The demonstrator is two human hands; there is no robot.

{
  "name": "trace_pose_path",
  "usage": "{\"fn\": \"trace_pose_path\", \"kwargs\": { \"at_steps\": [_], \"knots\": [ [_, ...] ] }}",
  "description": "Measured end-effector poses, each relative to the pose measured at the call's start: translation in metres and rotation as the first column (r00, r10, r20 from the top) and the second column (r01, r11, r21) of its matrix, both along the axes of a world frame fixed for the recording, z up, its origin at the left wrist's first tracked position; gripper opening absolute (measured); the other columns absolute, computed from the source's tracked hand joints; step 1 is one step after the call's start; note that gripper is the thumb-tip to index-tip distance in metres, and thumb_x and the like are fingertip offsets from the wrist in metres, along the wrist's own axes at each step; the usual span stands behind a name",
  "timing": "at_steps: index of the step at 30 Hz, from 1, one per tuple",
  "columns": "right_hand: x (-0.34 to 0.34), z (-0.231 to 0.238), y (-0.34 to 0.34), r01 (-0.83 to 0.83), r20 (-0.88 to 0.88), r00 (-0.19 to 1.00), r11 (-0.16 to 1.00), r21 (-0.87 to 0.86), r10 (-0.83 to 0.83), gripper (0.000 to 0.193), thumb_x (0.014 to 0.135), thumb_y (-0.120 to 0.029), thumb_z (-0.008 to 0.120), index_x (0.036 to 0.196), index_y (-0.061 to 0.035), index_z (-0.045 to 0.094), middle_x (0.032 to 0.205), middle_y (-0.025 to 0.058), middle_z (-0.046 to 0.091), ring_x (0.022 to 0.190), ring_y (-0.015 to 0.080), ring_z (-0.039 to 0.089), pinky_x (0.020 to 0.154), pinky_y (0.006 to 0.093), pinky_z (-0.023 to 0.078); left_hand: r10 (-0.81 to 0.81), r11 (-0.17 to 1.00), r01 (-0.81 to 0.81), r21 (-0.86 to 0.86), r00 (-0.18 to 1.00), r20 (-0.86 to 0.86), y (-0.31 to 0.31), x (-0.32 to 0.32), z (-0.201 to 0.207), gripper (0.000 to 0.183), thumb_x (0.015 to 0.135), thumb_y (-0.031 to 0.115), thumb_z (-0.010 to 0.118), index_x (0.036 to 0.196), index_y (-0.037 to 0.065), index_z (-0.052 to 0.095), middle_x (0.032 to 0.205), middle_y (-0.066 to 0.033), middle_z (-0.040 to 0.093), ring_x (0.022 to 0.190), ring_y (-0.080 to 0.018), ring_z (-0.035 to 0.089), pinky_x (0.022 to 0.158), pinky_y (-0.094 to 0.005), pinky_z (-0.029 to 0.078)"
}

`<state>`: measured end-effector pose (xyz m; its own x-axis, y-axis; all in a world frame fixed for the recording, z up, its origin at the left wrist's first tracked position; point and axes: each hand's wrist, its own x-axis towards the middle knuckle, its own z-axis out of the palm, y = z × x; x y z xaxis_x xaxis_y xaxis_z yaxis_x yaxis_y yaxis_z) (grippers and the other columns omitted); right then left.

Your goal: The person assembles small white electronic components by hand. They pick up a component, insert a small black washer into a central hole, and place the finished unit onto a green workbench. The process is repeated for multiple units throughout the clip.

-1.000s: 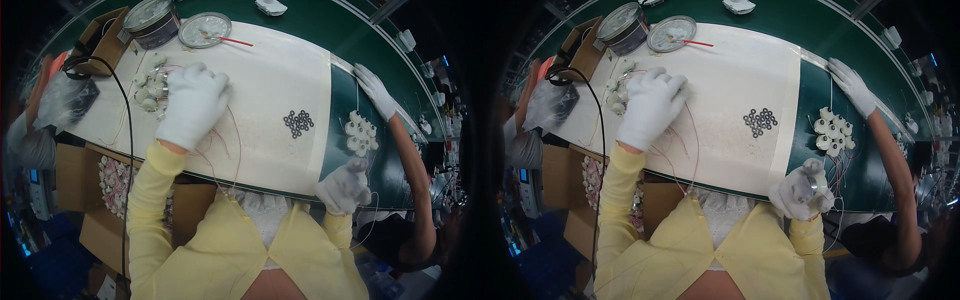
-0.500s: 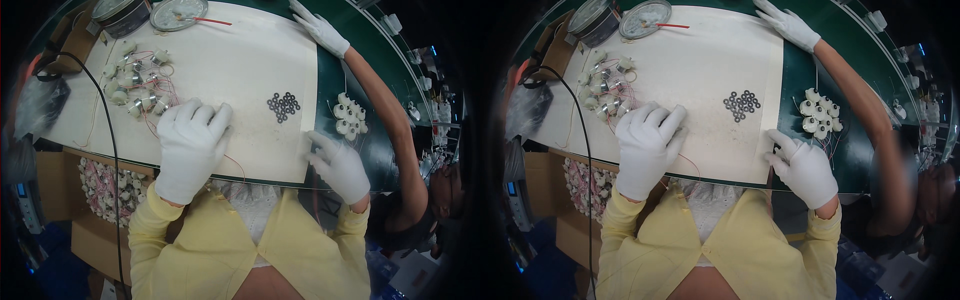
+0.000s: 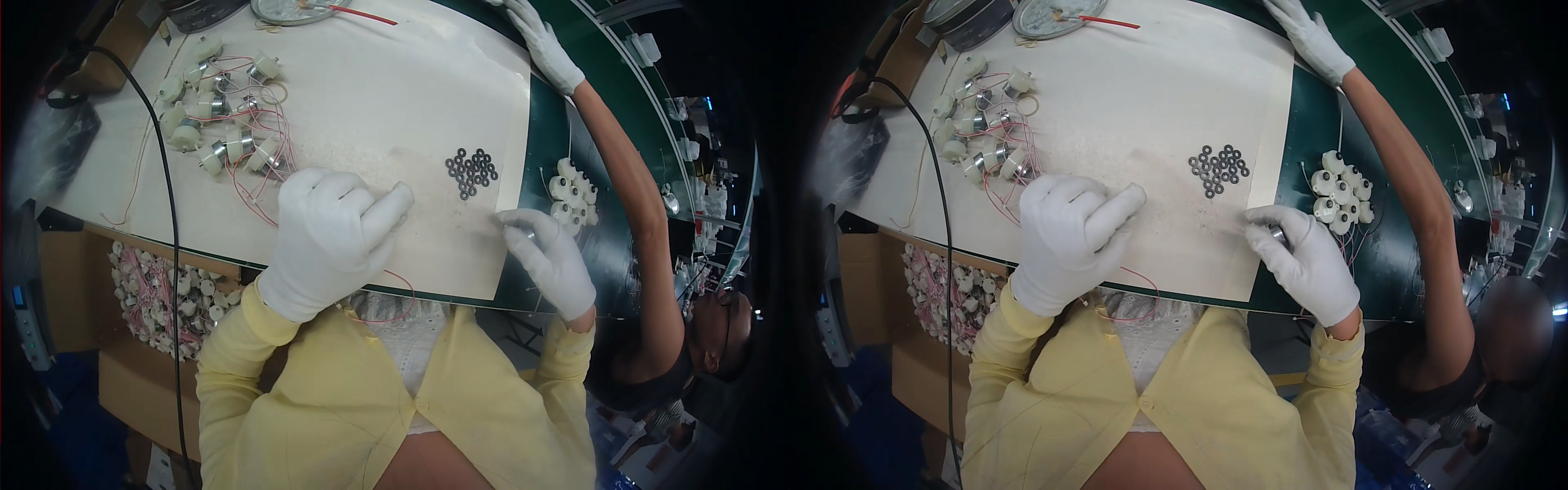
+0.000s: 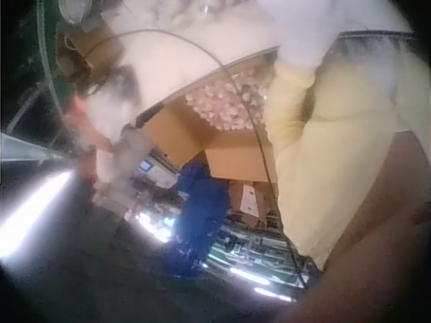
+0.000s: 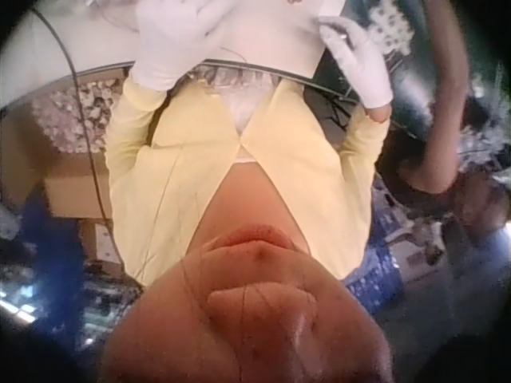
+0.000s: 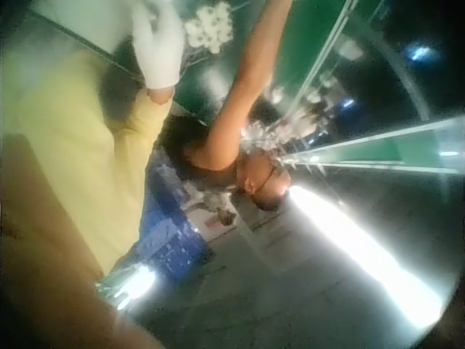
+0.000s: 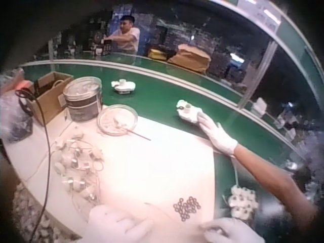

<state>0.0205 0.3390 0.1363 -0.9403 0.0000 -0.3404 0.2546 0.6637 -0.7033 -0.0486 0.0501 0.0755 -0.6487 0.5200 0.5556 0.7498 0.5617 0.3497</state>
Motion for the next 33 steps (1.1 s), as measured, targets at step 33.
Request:
{"fn": "trace_pose_path", "kwargs": {
  "at_steps": [33],
  "knots": [
    [0.029, -0.014, -0.009, -0.063, -0.226, 0.926, 0.714, 0.698, 0.302, 0.026, 0.088, -0.026, 0.08, 0.108, -0.0107, 0.074, 0.078, 0.0074, 0.074, 0.064, 0.0283, 0.07, 0.061, 0.0392, 0.053, -0.016, 1.0, 0.016, -0.008, 1.0, -0.003, -0.002, -0.001, -0.006, 0.029, 0.075, 0.012, 0.079, 0.104, 0.011, 0.074, 0.077, -0.0023, 0.062, 0.076, -0.023, 0.063, 0.071, -0.0404, 0.046]
  ]
}}
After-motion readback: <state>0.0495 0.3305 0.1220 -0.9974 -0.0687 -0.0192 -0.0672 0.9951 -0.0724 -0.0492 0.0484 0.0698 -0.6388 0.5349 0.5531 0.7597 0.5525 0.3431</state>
